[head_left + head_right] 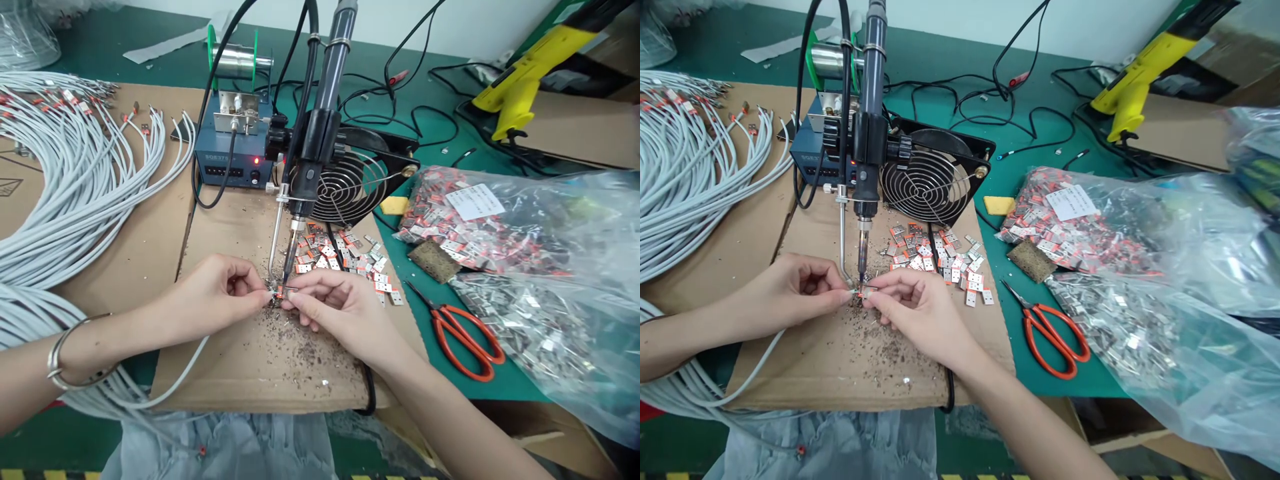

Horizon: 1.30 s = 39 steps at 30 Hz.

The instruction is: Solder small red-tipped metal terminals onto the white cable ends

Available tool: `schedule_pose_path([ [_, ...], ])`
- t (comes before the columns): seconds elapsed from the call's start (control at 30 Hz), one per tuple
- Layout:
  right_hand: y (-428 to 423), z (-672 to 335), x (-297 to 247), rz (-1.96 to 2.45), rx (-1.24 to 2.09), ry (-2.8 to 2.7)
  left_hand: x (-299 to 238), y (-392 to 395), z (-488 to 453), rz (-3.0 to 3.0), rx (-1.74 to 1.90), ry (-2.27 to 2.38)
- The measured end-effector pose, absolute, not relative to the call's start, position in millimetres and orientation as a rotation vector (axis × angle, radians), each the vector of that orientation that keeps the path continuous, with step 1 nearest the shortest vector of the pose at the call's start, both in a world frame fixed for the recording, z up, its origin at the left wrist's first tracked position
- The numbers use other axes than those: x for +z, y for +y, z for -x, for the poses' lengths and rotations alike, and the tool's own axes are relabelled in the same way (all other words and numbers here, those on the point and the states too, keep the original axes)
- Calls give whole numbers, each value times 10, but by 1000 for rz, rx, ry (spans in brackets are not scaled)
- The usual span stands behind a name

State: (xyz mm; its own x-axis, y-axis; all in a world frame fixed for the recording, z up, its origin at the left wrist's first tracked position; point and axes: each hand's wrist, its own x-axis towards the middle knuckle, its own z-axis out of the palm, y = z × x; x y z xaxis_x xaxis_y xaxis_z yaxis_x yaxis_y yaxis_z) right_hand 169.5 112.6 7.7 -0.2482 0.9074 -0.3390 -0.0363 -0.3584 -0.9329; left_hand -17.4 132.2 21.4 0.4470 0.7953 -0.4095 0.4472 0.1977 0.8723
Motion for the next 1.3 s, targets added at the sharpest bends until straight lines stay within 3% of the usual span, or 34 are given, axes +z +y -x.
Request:
schedule_pose_path([
  [0.37,1144,-1716,81,1255,1719,-1185,303,1283,150,-1422,309,1237],
  [0.57,1112,-1668,11,1313,1498,-1362,272,1294,160,-1466,284,1229],
  [1.07,1072,-1657,-43,1330,1307,-1527,274,1286,149,-1429,297,1232],
  [1.3,1103,-1675,41,1317,1420,-1401,251,1286,151,-1435,325,1214],
])
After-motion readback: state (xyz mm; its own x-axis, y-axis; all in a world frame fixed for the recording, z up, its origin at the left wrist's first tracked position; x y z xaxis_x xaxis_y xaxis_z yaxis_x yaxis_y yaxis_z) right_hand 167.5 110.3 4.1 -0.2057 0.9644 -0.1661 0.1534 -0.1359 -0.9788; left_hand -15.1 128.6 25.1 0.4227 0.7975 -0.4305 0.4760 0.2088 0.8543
